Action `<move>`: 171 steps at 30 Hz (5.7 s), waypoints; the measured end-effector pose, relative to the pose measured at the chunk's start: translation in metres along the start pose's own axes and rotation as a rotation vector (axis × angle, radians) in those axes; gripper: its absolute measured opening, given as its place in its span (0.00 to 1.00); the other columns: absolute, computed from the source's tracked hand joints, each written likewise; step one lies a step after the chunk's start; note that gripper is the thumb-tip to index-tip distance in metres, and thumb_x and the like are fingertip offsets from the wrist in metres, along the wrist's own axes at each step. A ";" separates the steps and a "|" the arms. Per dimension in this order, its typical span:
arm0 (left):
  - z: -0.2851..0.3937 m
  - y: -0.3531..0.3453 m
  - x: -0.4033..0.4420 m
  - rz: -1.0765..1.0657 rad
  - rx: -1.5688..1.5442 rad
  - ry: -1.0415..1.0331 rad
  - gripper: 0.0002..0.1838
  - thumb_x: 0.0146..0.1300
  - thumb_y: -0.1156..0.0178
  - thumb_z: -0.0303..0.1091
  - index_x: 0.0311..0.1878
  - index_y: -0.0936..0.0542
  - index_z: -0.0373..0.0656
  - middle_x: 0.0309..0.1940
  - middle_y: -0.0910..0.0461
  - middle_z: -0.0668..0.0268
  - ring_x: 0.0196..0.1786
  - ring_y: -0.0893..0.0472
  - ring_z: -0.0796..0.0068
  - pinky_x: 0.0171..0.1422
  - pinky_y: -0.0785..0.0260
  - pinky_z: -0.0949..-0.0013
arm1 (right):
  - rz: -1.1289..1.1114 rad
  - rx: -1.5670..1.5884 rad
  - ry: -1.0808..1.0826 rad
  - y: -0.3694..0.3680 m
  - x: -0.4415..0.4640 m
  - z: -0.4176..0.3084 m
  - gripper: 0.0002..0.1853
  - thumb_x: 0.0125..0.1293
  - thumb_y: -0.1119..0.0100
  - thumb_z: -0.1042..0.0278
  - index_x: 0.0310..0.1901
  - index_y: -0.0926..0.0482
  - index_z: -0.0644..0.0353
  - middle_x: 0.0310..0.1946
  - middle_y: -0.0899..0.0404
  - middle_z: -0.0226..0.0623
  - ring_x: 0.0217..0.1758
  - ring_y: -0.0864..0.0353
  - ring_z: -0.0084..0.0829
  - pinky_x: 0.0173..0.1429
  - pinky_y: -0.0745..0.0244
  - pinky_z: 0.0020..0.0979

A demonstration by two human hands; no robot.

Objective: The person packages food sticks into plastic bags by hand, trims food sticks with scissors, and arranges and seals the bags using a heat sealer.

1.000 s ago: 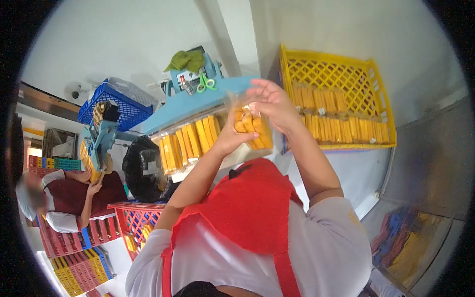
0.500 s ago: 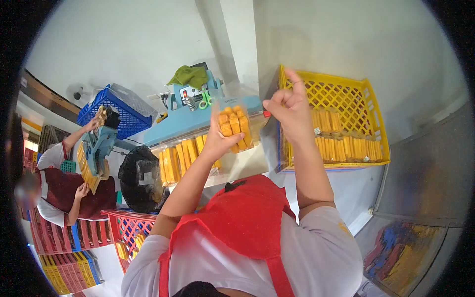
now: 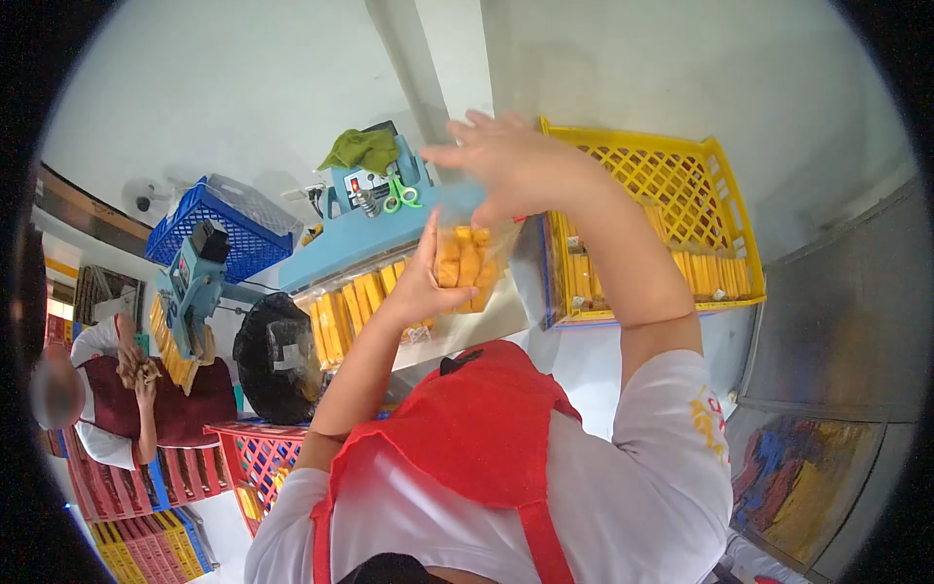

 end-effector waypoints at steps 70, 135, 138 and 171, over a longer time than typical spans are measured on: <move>-0.006 0.024 -0.009 0.134 -0.604 -0.083 0.27 0.62 0.52 0.39 0.63 0.45 0.42 0.58 0.38 0.64 0.62 0.40 0.73 0.63 0.47 0.68 | 0.232 1.477 -0.221 -0.111 -0.026 0.010 0.23 0.65 0.56 0.65 0.59 0.41 0.67 0.53 0.34 0.36 0.55 0.35 0.23 0.59 0.42 0.24; -0.063 -0.014 0.012 0.071 -0.092 0.292 0.09 0.56 0.47 0.24 0.40 0.21 0.38 0.38 0.22 0.70 0.38 0.27 0.85 0.45 0.35 0.81 | 0.120 1.479 -0.523 -0.225 -0.087 0.065 0.08 0.56 0.44 0.67 0.29 0.23 0.64 0.29 0.24 0.29 0.32 0.30 0.16 0.39 0.35 0.20; -0.076 -0.016 0.013 0.126 -0.130 0.267 0.11 0.55 0.46 0.24 0.43 0.22 0.37 0.36 0.22 0.70 0.36 0.26 0.86 0.43 0.34 0.81 | 0.121 1.512 -0.618 -0.236 -0.089 0.074 0.08 0.55 0.43 0.68 0.31 0.23 0.65 0.28 0.24 0.28 0.32 0.30 0.17 0.38 0.36 0.19; -0.177 -0.011 0.031 0.734 -0.201 0.430 0.22 0.59 0.49 0.31 0.55 0.37 0.27 0.50 0.31 0.53 0.52 0.32 0.68 0.56 0.41 0.70 | 0.356 1.450 -0.752 -0.279 -0.051 0.082 0.20 0.59 0.48 0.73 0.54 0.36 0.67 0.44 0.27 0.36 0.45 0.28 0.23 0.49 0.34 0.23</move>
Point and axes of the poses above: each hand's wrist, its own x-axis towards the middle knuckle, its own y-axis out of the back of the hand, z = x × y, the point moved 6 cm from there along x, towards the middle knuckle
